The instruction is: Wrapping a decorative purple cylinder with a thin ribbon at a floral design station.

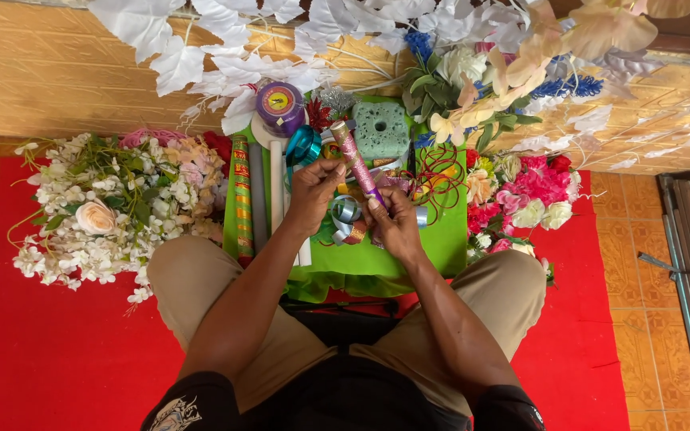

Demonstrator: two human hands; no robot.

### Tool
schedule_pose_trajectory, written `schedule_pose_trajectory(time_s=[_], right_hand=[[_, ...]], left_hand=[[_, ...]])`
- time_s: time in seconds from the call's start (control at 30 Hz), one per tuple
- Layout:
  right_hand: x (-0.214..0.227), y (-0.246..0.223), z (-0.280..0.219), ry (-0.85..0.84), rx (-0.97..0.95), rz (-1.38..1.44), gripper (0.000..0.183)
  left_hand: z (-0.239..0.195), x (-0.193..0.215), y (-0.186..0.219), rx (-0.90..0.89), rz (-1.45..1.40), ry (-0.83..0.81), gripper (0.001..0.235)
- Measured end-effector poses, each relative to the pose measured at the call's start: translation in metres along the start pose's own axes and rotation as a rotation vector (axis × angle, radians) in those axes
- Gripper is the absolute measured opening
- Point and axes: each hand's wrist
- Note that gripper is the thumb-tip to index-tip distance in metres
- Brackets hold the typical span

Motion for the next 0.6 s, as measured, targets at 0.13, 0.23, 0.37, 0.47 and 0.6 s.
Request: schedule_pose_trajectory(time_s=[0.13, 0.23, 0.37, 0.47, 0.6], right_hand=[[-0.003, -0.011, -0.002, 0.012, 0.023, -0.117, 0.021], [0.001, -0.01, -0.002, 0.048, 0.023, -0.129, 0.024], [-0.011, -0.022, -0.008, 0.061, -0.006, -0.056, 0.026], [-0.009, -0.018, -0.007, 0.032, 0.034, -0.082, 0.032], [0.0, -0.006, -0.006, -0.019, 0.043, -0.061, 0.025]], left_hand=[[0.001, 0.0, -0.008, 0.008, 0.018, -0.008, 0.02], [0.003, 0.0, -0.013, -0.001, 0.048, -0.019, 0.019], [0.001, 0.002, -0.015, -0.023, 0.081, -0.044, 0.017], [0.001, 0.002, -0.015, -0.047, 0.1, -0.055, 0.016], [-0.001, 0.002, -0.01, -0.055, 0.116, -0.083, 0.016]])
Point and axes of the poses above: each hand's wrist, its own z-axis towards the middle knuckle, its own x-axis out of the back of the hand, y = z × x, and after that the axes turned 13 degrees about z, right-handed
